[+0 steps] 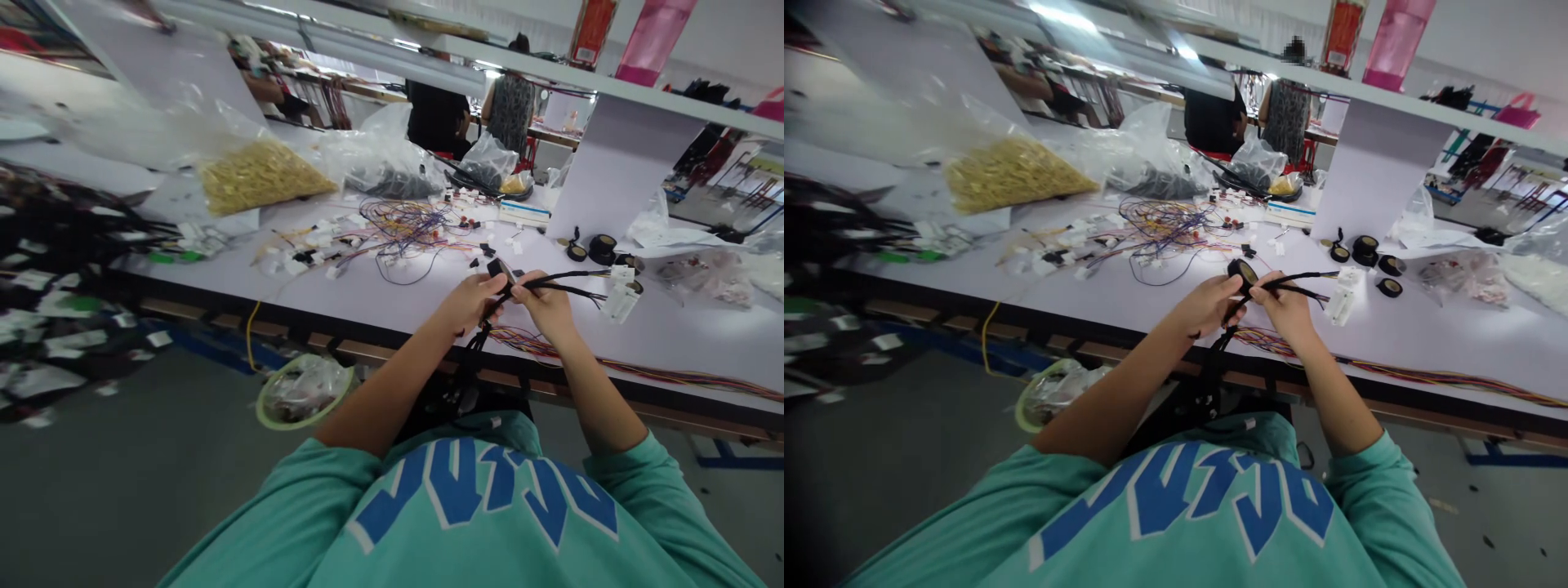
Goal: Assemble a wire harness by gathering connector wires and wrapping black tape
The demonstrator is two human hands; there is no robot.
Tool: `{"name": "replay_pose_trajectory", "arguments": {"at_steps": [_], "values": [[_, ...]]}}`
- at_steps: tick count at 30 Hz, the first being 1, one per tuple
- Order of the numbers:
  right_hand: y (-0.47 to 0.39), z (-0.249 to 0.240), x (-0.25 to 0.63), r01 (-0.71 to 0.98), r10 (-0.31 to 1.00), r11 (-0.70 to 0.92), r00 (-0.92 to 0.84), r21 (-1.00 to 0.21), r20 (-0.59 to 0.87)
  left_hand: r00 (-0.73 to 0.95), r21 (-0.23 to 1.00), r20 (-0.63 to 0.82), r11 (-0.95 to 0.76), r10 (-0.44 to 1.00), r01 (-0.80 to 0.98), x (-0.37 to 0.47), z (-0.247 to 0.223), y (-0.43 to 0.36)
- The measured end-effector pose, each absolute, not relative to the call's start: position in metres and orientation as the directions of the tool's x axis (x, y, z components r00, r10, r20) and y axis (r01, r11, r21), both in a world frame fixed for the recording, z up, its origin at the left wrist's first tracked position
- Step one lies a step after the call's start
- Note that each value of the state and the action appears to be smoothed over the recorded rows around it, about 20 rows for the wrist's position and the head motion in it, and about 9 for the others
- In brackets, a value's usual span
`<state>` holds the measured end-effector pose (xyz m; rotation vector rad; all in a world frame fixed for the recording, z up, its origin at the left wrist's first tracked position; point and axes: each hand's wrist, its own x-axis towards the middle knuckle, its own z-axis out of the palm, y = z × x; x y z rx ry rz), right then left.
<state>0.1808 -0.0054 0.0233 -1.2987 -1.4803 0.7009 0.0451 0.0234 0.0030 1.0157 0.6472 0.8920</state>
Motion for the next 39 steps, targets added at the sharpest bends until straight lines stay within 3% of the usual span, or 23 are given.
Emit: {"name": "replay_pose_trajectory", "arguments": {"at_steps": [2,4,7,9,12,15,18,21,26,28,30,34,36,39], "values": [[-0.006,0.025,0.179,0.384,0.949,0.266,0.055,-0.884,0.309,0.608,0.896,-0.069,0.317,0.791,-0.311,0.042,0.006,0.028],[-0.006,0.024,0.177,0.347,0.960,0.232,0.068,-0.909,0.272,0.575,0.899,-0.021,0.267,0.818,-0.346,0.044,0.004,0.027],[-0.001,0.021,0.177,0.282,0.965,0.157,0.161,-0.947,0.208,0.406,0.922,0.127,0.044,0.905,-0.385,0.048,-0.006,0.018],[0.003,0.021,0.181,0.317,0.950,0.132,0.230,-0.939,0.212,0.332,0.939,0.274,-0.176,0.903,-0.296,0.046,-0.011,0.010],[0.004,0.025,0.187,0.475,0.937,0.156,0.206,-0.866,0.282,0.421,0.892,0.446,-0.431,0.789,-0.138,0.037,-0.015,0.006],[-0.001,0.032,0.189,0.536,0.935,0.227,0.113,-0.813,0.336,0.509,0.920,0.390,-0.346,0.768,-0.183,0.032,-0.015,0.010],[-0.007,0.037,0.183,0.551,0.933,0.237,0.099,-0.800,0.345,0.421,0.958,0.234,-0.134,0.876,-0.254,0.037,-0.016,0.014],[-0.012,0.039,0.176,0.578,0.933,0.232,0.094,-0.783,0.346,0.391,0.959,0.139,-0.025,0.910,-0.282,0.042,-0.015,0.014],[-0.014,0.040,0.174,0.572,0.960,0.168,0.089,-0.803,0.264,0.582,0.931,0.062,0.163,0.811,-0.326,0.033,-0.008,0.016],[-0.014,0.039,0.173,0.574,0.960,0.149,0.113,-0.805,0.258,0.565,0.953,0.088,0.096,0.820,-0.288,0.032,-0.008,0.017],[-0.014,0.037,0.171,0.568,0.949,0.133,0.163,-0.812,0.270,0.466,0.976,0.173,-0.087,0.868,-0.199,0.035,-0.010,0.016],[-0.015,0.026,0.169,0.427,0.968,0.100,0.166,-0.899,0.187,0.210,0.891,0.409,-0.439,0.888,0.119,0.048,-0.017,0.006],[-0.013,0.022,0.171,0.352,0.987,0.079,0.102,-0.933,0.123,0.150,0.867,0.447,-0.468,0.882,0.168,0.053,-0.020,0.003],[-0.011,0.019,0.176,0.367,0.980,0.146,0.072,-0.918,0.185,0.152,0.963,0.268,-0.260,0.951,-0.074,0.051,-0.018,0.004]]}}
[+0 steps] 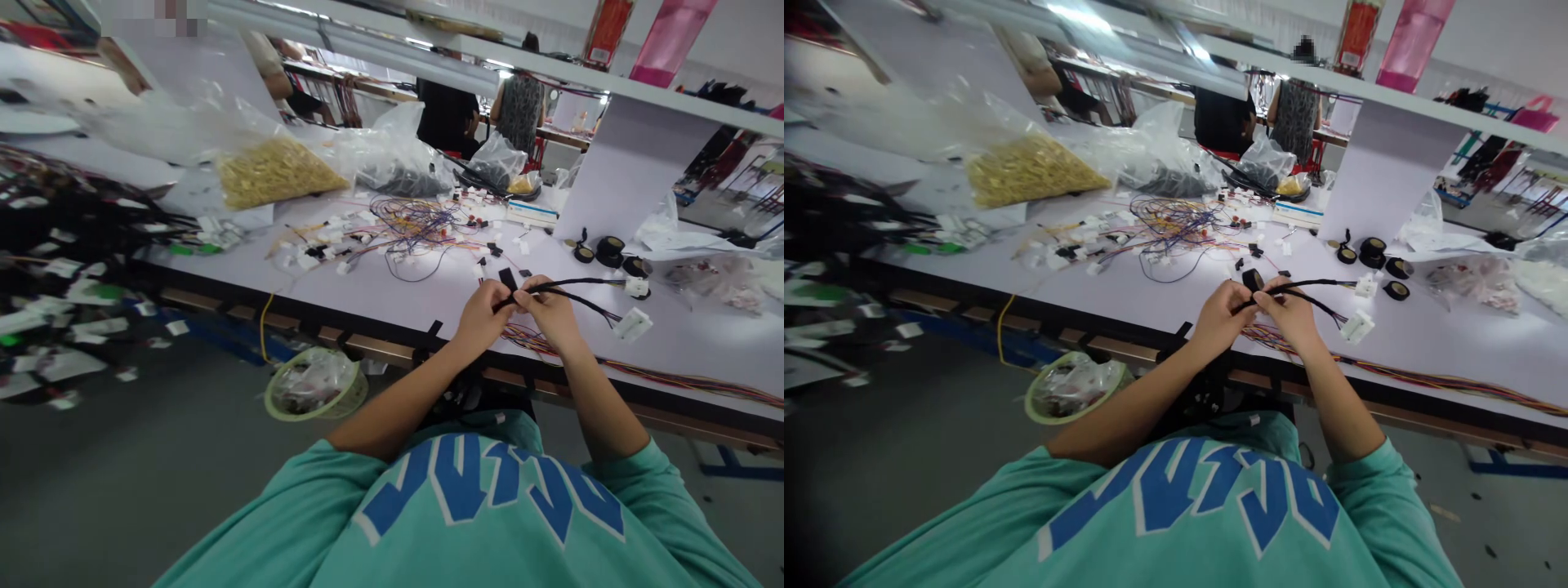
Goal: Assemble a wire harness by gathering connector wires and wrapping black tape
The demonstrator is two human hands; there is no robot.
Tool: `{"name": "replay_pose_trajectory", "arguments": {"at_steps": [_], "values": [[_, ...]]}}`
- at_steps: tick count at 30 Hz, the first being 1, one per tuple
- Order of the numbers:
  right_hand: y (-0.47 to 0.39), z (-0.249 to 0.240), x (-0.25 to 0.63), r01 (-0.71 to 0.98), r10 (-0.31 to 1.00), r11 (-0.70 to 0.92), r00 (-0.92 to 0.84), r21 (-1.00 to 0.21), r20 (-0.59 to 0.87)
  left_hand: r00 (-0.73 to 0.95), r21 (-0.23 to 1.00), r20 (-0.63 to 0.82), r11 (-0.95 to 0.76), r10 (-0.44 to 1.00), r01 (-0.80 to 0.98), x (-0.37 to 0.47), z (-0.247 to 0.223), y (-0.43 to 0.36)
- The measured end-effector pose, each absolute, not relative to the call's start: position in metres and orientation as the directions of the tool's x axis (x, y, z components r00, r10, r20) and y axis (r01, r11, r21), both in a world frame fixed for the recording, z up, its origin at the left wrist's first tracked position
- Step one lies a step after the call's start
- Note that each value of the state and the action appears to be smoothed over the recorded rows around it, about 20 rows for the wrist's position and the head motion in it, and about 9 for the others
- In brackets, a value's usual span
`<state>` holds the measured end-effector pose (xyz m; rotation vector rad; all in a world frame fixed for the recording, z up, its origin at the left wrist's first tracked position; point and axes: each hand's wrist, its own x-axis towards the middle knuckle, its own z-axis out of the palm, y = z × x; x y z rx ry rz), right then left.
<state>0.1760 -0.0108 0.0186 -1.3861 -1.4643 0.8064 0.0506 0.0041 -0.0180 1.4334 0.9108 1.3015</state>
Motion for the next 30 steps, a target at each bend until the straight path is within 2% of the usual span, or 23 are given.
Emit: {"name": "replay_pose_trajectory", "arguments": {"at_steps": [2,4,7,9,11,14,16,19,23,25,28,30], "values": [[-0.010,0.019,0.179,0.445,0.959,0.223,0.060,-0.867,0.277,0.284,0.959,0.085,-0.001,0.955,-0.284,0.045,-0.013,0.010],[-0.010,0.020,0.180,0.508,0.943,0.274,0.024,-0.817,0.331,0.460,0.914,-0.012,0.196,0.888,-0.354,0.040,-0.007,0.018],[-0.011,0.018,0.178,0.505,0.935,0.301,0.011,-0.809,0.354,0.560,0.904,-0.033,0.263,0.828,-0.336,0.038,-0.006,0.025],[-0.009,0.016,0.177,0.467,0.938,0.262,0.082,-0.845,0.336,0.496,0.908,0.000,0.208,0.868,-0.364,0.040,-0.013,0.022],[-0.007,0.014,0.176,0.439,0.936,0.198,0.180,-0.877,0.301,0.380,0.931,0.088,0.060,0.921,-0.361,0.041,-0.022,0.014],[-0.004,0.015,0.176,0.509,0.911,0.173,0.243,-0.844,0.333,0.284,0.949,0.307,-0.267,0.908,-0.169,0.037,-0.034,-0.001],[-0.005,0.018,0.177,0.605,0.897,0.212,0.191,-0.767,0.398,0.357,0.914,0.392,-0.403,0.848,-0.047,0.030,-0.037,-0.006],[-0.007,0.025,0.178,0.694,0.888,0.277,0.080,-0.664,0.453,0.465,0.932,0.339,-0.359,0.818,-0.049,0.020,-0.033,-0.001],[-0.011,0.026,0.171,0.713,0.875,0.347,-0.011,-0.610,0.484,0.438,0.976,0.215,-0.180,0.873,-0.121,0.022,-0.024,0.015],[-0.013,0.023,0.166,0.692,0.886,0.347,-0.021,-0.633,0.463,0.399,0.978,0.208,-0.204,0.893,-0.054,0.028,-0.022,0.017],[-0.015,0.016,0.163,0.600,0.924,0.329,-0.043,-0.729,0.381,0.244,0.944,0.267,-0.303,0.932,0.127,0.036,-0.023,0.011],[-0.015,0.014,0.164,0.546,0.939,0.309,-0.044,-0.779,0.341,0.171,0.938,0.295,-0.319,0.940,0.138,0.039,-0.024,0.005]]}}
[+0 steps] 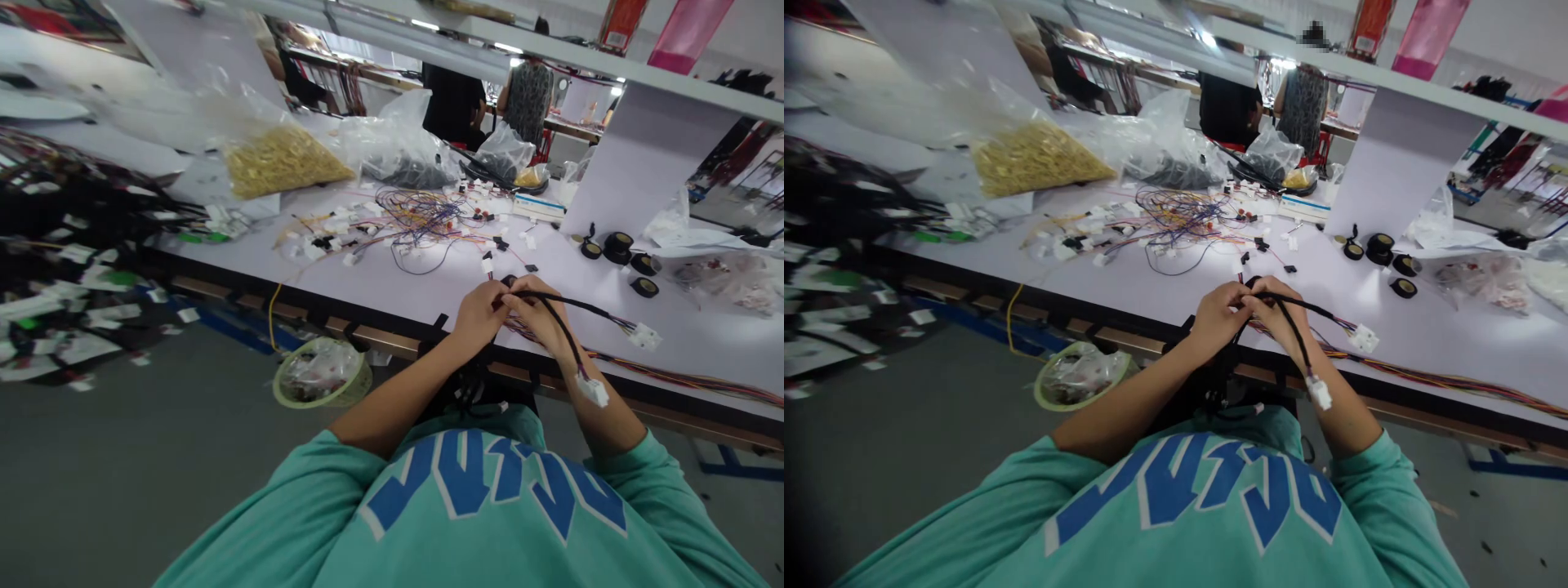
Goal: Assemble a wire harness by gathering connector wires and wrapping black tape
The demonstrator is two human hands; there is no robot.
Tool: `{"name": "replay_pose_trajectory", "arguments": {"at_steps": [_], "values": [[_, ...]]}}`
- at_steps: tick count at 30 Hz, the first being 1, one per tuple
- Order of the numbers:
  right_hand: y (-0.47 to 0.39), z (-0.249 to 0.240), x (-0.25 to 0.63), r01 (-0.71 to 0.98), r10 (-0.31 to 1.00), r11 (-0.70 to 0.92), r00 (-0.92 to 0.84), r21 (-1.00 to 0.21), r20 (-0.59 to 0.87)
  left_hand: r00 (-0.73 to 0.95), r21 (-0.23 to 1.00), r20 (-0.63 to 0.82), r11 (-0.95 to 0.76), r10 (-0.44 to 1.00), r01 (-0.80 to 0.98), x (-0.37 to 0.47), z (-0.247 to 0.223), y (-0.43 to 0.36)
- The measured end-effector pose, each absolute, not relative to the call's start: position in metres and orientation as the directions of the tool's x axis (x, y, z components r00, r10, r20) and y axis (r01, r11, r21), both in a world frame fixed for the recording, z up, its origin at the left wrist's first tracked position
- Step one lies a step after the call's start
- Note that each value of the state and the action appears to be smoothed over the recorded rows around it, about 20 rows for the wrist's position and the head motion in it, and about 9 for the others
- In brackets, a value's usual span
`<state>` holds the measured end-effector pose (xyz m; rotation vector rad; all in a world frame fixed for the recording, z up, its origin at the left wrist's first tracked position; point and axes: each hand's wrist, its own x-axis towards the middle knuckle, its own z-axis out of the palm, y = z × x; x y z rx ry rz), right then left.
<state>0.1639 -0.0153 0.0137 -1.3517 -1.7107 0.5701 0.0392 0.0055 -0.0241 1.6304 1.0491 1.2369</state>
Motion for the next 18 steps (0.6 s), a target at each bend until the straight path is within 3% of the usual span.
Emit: {"name": "replay_pose_trajectory", "arguments": {"at_steps": [4,7,10,14,18], "values": [[-0.012,0.016,0.170,0.511,0.950,0.256,0.023,-0.821,0.311,0.179,0.976,0.143,-0.108,0.974,-0.192,0.036,-0.022,0.010],[-0.011,0.020,0.170,0.450,0.963,0.244,-0.005,-0.859,0.271,0.430,0.911,0.039,0.145,0.902,-0.386,0.030,-0.019,0.025],[-0.012,0.022,0.170,0.360,0.970,0.233,-0.024,-0.904,0.241,0.587,0.858,0.047,0.268,0.808,-0.437,0.028,-0.020,0.037],[-0.010,0.016,0.173,0.330,0.981,0.177,0.023,-0.927,0.195,0.461,0.854,0.025,0.221,0.887,-0.472,0.035,-0.030,0.037],[-0.004,0.011,0.178,0.383,0.962,0.117,0.187,-0.916,0.201,0.129,0.917,0.183,-0.122,0.975,-0.379,0.043,-0.037,0.013]]}}
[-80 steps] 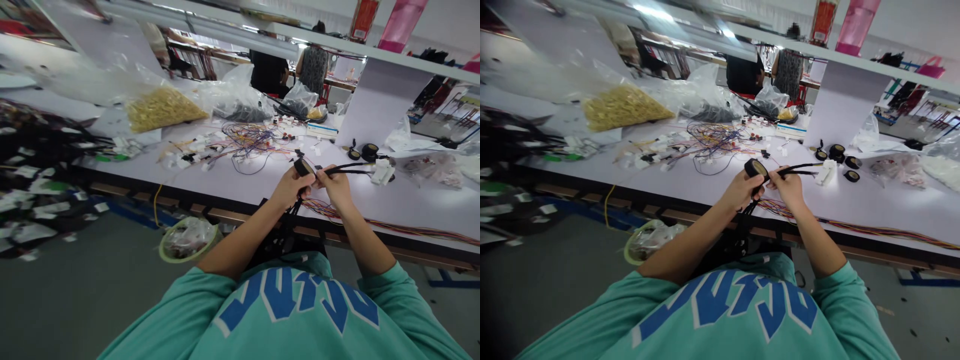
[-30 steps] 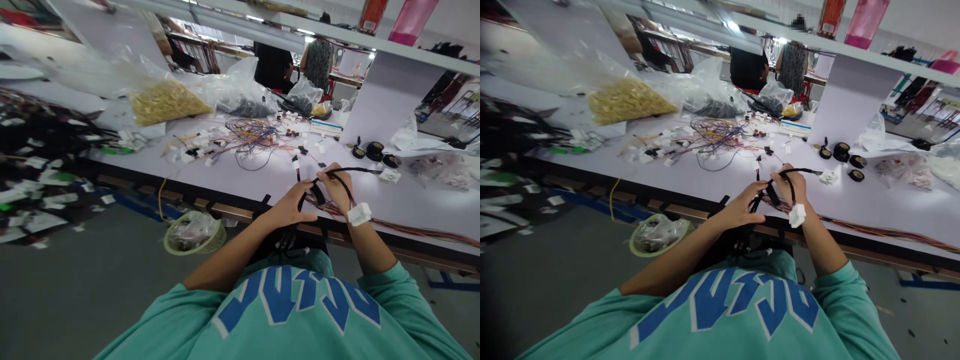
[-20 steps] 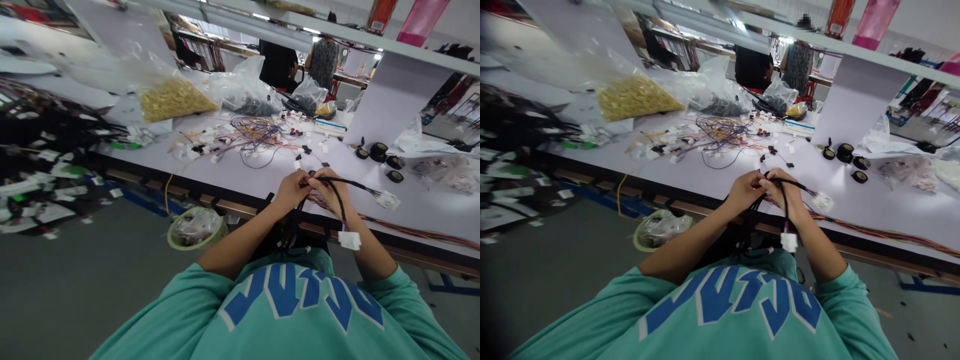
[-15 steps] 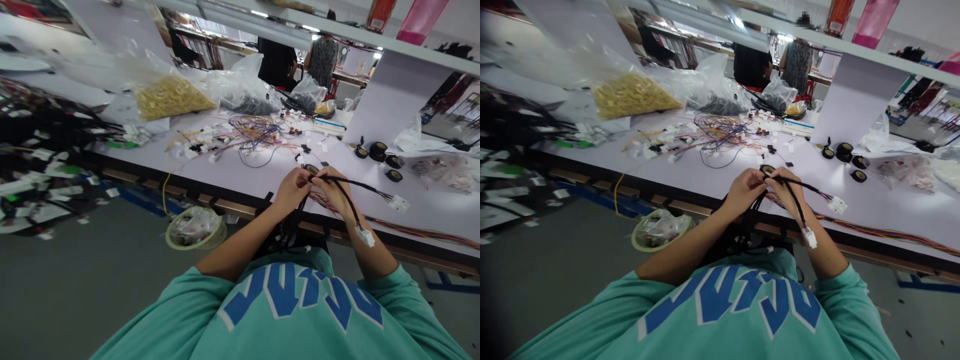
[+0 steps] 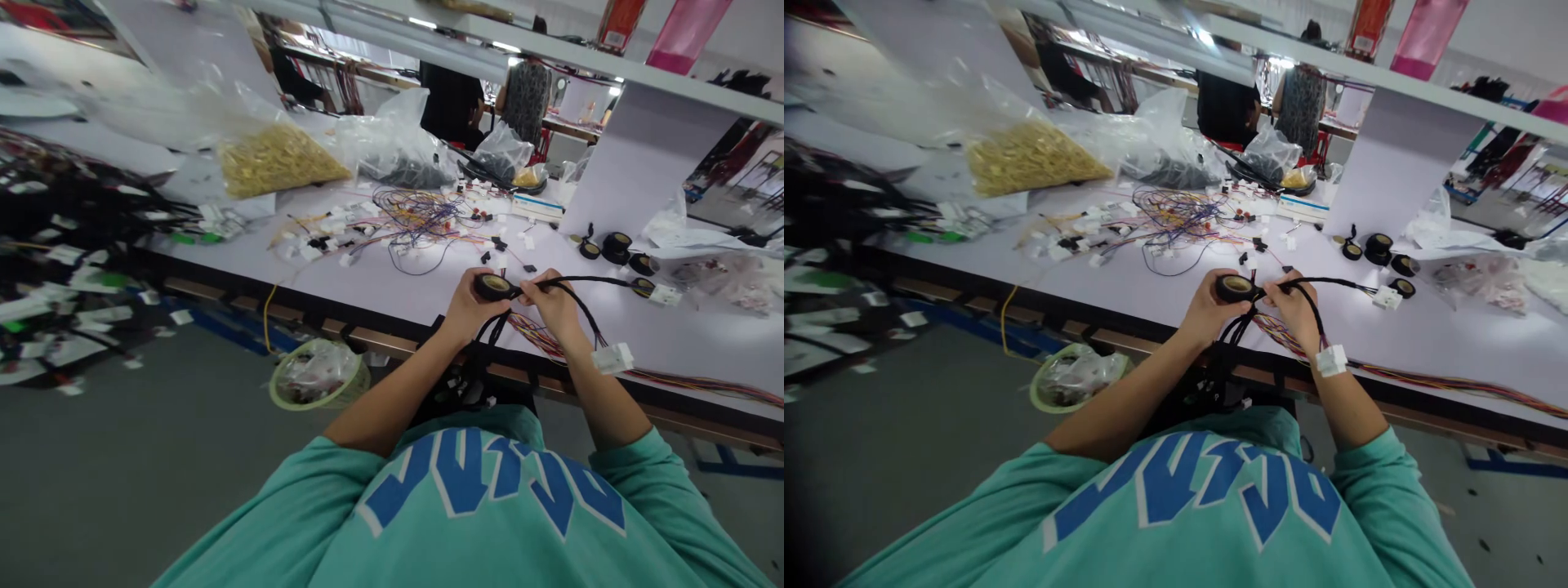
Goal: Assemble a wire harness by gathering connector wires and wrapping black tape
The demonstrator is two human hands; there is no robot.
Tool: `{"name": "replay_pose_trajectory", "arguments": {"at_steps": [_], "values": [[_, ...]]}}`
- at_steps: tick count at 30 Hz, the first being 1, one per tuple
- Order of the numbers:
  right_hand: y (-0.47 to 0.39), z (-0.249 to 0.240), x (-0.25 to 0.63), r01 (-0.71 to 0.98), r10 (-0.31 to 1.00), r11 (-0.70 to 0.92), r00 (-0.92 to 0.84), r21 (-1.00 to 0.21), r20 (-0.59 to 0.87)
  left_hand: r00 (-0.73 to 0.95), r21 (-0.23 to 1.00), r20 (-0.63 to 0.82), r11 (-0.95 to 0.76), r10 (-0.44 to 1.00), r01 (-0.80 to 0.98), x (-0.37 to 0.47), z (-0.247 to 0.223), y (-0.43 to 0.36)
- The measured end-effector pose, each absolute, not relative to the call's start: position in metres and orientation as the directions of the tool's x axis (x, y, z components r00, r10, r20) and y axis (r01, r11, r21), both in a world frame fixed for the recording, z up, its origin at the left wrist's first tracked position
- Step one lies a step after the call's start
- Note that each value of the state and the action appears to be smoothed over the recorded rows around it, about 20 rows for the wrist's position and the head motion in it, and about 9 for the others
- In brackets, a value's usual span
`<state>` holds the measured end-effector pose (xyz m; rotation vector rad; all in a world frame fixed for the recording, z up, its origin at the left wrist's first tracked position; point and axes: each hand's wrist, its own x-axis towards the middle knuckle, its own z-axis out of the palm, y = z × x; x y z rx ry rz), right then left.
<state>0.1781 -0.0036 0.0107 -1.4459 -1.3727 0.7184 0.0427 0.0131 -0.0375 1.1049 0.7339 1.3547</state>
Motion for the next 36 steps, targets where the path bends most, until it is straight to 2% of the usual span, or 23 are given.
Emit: {"name": "replay_pose_trajectory", "arguments": {"at_steps": [2,5,7,9,11,13,15,17,19,23,25,27,29,31,33,36], "values": [[-0.001,0.011,0.179,0.440,0.946,0.114,0.225,-0.891,0.232,0.084,0.931,0.325,-0.303,0.942,-0.205,0.043,-0.038,-0.001],[-0.001,0.017,0.178,0.565,0.941,0.169,0.152,-0.807,0.303,0.271,0.899,0.431,-0.437,0.860,-0.044,0.037,-0.035,-0.012],[-0.001,0.023,0.176,0.630,0.934,0.233,0.067,-0.741,0.351,0.328,0.916,0.391,-0.398,0.860,-0.047,0.031,-0.031,-0.007],[0.001,0.028,0.173,0.668,0.933,0.275,-0.010,-0.692,0.361,0.308,0.946,0.313,-0.324,0.898,-0.014,0.028,-0.026,0.004],[0.004,0.031,0.170,0.700,0.944,0.281,-0.079,-0.657,0.319,0.306,0.945,0.257,-0.304,0.917,0.118,0.027,-0.021,0.015],[0.008,0.031,0.168,0.708,0.953,0.283,-0.134,-0.647,0.271,0.306,0.894,0.247,-0.338,0.919,0.294,0.027,-0.017,0.023],[0.012,0.026,0.168,0.688,0.948,0.315,-0.189,-0.654,0.257,0.295,0.840,0.263,-0.368,0.919,0.398,0.027,-0.014,0.026],[0.012,0.020,0.172,0.688,0.933,0.358,-0.238,-0.632,0.269,0.283,0.836,0.272,-0.372,0.920,0.403,0.025,-0.015,0.028],[0.008,0.015,0.175,0.740,0.922,0.386,-0.297,-0.551,0.248,0.255,0.889,0.251,-0.326,0.934,0.321,0.023,-0.020,0.029],[-0.004,0.015,0.178,0.843,0.903,0.429,-0.391,-0.324,0.180,0.208,0.991,0.129,-0.122,0.969,-0.049,0.022,-0.032,0.030],[-0.006,0.020,0.177,0.866,0.896,0.440,-0.406,-0.240,0.179,0.182,0.976,0.075,-0.035,0.980,-0.214,0.024,-0.035,0.026],[-0.005,0.024,0.175,0.872,0.889,0.452,-0.424,-0.189,0.174,0.146,0.956,0.052,-0.007,0.988,-0.294,0.025,-0.037,0.020],[0.000,0.026,0.173,0.859,0.868,0.488,-0.460,-0.154,0.186,0.121,0.954,0.077,-0.038,0.990,-0.297,0.024,-0.039,0.014],[0.008,0.025,0.170,0.821,0.824,0.556,-0.525,-0.126,0.214,0.116,0.966,0.155,-0.125,0.981,-0.227,0.020,-0.038,0.010],[0.017,0.022,0.168,0.761,0.760,0.639,-0.599,-0.116,0.254,0.127,0.955,0.293,-0.284,0.948,-0.082,0.013,-0.035,0.010],[0.031,0.014,0.164,0.699,0.702,0.697,-0.622,-0.160,0.347,0.203,0.823,0.517,-0.548,0.832,0.150,0.004,-0.026,0.019]]}}
